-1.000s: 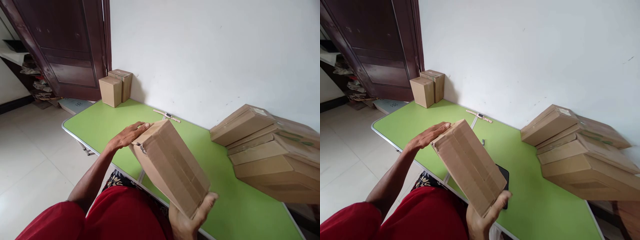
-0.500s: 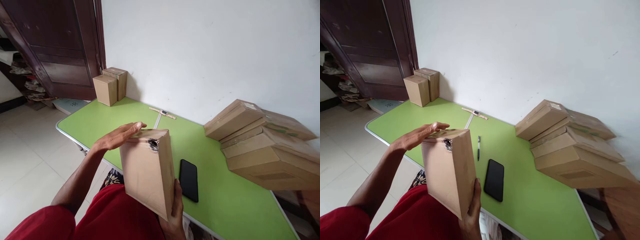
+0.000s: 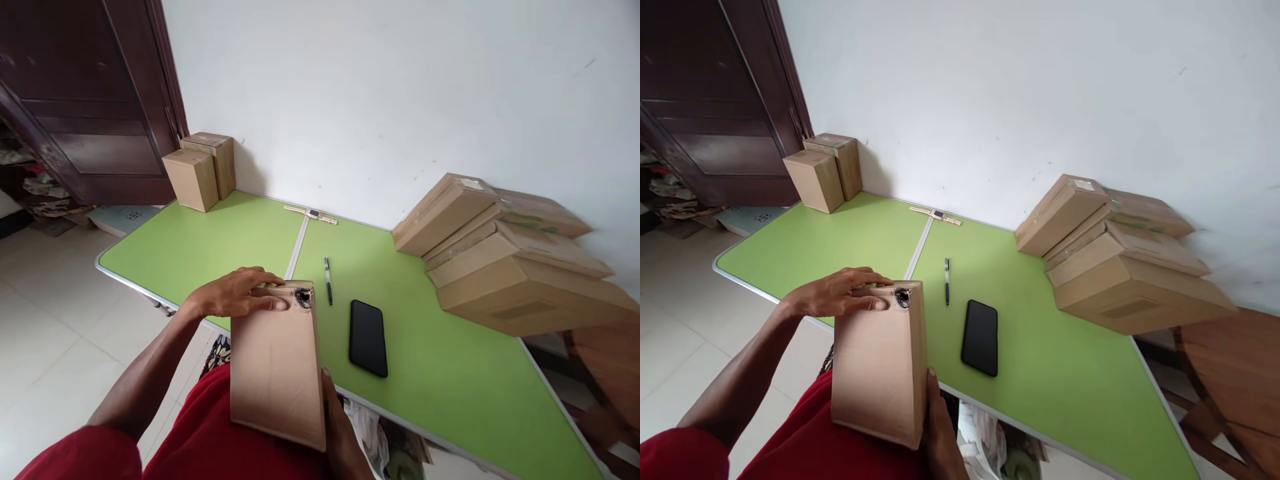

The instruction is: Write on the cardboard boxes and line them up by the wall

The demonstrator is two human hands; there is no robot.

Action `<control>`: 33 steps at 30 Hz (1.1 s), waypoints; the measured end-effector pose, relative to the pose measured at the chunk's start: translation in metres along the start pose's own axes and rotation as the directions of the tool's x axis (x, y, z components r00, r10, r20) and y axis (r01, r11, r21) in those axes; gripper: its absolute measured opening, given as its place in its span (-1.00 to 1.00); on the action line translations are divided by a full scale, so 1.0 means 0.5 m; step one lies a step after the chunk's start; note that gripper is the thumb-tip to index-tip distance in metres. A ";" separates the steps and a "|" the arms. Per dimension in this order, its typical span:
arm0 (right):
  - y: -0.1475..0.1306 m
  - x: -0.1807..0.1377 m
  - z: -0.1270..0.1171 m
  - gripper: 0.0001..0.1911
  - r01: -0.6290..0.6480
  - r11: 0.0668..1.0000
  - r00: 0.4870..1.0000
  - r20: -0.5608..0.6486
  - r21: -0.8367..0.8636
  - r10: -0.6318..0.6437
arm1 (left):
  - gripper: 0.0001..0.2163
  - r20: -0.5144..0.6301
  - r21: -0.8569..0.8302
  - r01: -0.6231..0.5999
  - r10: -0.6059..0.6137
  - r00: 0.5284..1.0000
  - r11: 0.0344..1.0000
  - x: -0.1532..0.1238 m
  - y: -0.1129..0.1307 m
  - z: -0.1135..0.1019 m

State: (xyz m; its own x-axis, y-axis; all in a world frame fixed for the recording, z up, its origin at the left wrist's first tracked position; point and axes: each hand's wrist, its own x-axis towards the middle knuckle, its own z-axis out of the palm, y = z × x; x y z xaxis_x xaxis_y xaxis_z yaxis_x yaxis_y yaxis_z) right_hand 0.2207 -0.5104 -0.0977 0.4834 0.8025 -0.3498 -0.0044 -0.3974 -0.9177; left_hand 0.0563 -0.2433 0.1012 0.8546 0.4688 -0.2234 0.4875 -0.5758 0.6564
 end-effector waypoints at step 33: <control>-0.334 0.062 0.021 -0.69 0.402 0.808 0.814 -0.235 -0.431 -0.531 | -0.57 -0.301 0.298 0.332 -0.242 0.922 0.895 0.032 0.115 0.118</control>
State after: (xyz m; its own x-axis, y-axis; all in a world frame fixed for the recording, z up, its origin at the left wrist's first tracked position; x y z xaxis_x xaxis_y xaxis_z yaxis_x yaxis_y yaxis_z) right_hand 0.2272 -0.4147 0.0427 0.6016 0.7598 0.2465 0.5679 -0.1898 -0.8009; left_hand 0.1085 -0.3084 0.0931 0.6163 0.7734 -0.1485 0.7736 -0.5592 0.2982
